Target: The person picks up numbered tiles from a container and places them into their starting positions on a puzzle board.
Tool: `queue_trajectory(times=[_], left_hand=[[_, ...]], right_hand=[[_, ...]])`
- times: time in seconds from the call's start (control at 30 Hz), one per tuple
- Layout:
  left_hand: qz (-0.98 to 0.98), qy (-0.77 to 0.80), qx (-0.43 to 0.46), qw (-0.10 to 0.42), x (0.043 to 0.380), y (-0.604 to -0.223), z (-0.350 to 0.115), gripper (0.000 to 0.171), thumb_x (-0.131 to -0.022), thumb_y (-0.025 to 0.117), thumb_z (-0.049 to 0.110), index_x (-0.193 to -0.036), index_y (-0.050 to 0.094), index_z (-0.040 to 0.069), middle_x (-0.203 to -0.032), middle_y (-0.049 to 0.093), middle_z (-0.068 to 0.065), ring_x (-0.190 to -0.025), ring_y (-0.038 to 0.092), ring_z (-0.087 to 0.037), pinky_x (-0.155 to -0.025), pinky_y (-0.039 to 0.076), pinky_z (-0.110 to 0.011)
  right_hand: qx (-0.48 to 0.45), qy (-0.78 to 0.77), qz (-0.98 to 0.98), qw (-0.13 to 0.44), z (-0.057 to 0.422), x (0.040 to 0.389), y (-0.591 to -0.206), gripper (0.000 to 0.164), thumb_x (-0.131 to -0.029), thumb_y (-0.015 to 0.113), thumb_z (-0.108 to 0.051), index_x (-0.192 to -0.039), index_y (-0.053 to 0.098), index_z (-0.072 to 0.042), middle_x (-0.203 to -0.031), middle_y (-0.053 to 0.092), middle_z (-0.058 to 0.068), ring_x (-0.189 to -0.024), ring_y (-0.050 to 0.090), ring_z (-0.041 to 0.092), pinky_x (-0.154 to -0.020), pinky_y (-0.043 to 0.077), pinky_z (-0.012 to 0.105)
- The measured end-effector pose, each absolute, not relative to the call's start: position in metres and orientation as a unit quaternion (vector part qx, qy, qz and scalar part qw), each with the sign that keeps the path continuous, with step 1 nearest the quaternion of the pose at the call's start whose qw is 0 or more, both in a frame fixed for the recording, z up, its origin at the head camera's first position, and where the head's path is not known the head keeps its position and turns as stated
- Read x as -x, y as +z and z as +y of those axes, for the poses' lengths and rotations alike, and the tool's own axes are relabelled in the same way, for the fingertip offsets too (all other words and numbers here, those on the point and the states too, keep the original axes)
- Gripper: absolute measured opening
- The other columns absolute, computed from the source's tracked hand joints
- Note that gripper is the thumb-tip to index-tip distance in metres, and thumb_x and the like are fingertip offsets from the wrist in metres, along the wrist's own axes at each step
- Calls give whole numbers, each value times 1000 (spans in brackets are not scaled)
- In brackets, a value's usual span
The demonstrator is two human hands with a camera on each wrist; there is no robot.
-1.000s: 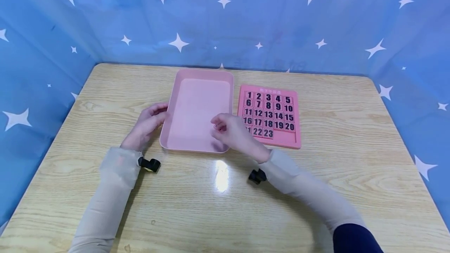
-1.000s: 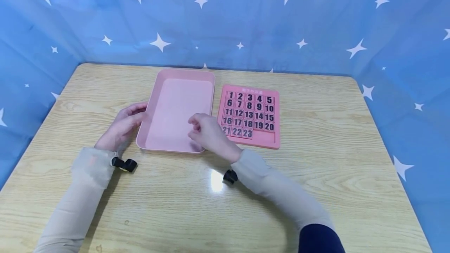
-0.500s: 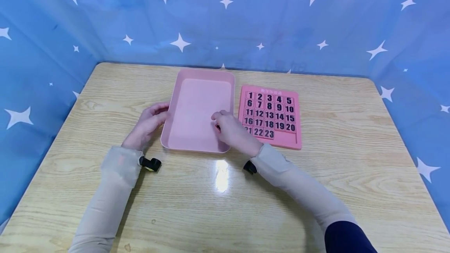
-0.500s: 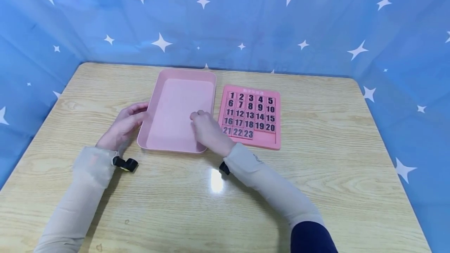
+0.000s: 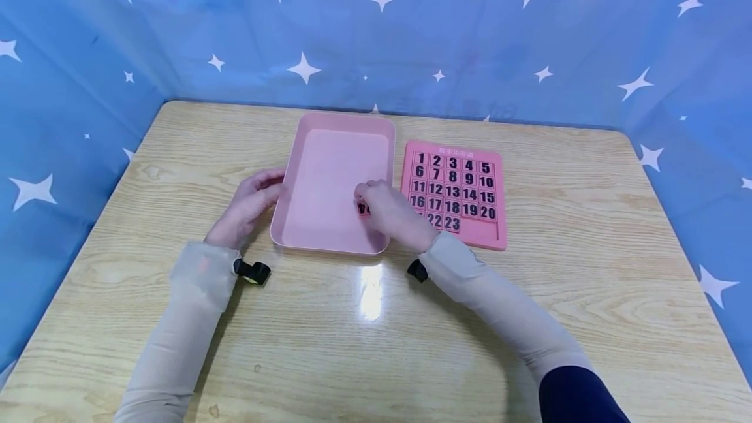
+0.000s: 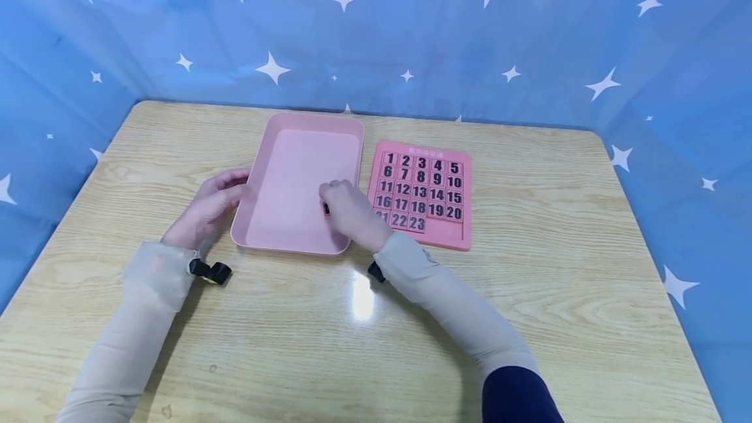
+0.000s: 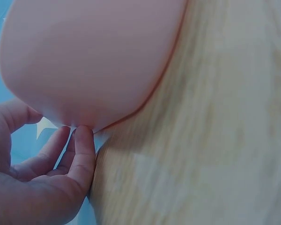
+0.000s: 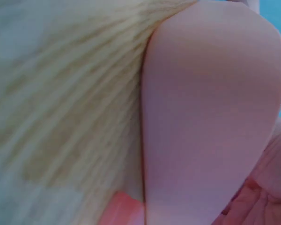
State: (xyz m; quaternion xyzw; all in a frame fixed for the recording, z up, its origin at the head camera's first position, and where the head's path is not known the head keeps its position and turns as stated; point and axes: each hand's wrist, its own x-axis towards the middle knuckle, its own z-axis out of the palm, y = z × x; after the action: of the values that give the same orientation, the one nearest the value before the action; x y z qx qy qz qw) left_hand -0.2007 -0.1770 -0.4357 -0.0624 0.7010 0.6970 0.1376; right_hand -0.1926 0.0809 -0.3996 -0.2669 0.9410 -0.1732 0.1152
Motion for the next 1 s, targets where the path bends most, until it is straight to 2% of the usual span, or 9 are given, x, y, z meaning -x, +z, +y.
queue_trajectory(times=[0.5, 0.8, 1.0], left_hand=[[704, 695, 61, 130, 200, -434, -176, 49, -87, 54, 0, -133, 41, -11, -108, 53, 0, -95, 50, -9, -77, 46, -16], [705, 695, 61, 127, 200, -435, -177, 49, -87, 55, 1, -132, 41, -12, -107, 54, 0, -93, 51, -8, -76, 46, -16], [702, 697, 61, 132, 201, -436, -176, 48, -88, 54, 2, -132, 42, -11, -108, 53, 0, -96, 50, -10, -76, 46, -16]], right_hand=[[270, -236, 928, 104, 85, 204, -410, 43, -74, 74, -3, -116, 61, -5, -109, 64, 8, -101, 57, 23, -91, 46, 35], [271, -201, 936, 103, 85, 205, -410, 38, -74, 73, -6, -111, 65, -2, -99, 63, 8, -91, 55, 22, -84, 48, 31], [263, -262, 923, 98, 89, 203, -405, 40, -75, 71, -6, -112, 62, 3, -100, 60, 11, -86, 55, 21, -78, 50, 27]])
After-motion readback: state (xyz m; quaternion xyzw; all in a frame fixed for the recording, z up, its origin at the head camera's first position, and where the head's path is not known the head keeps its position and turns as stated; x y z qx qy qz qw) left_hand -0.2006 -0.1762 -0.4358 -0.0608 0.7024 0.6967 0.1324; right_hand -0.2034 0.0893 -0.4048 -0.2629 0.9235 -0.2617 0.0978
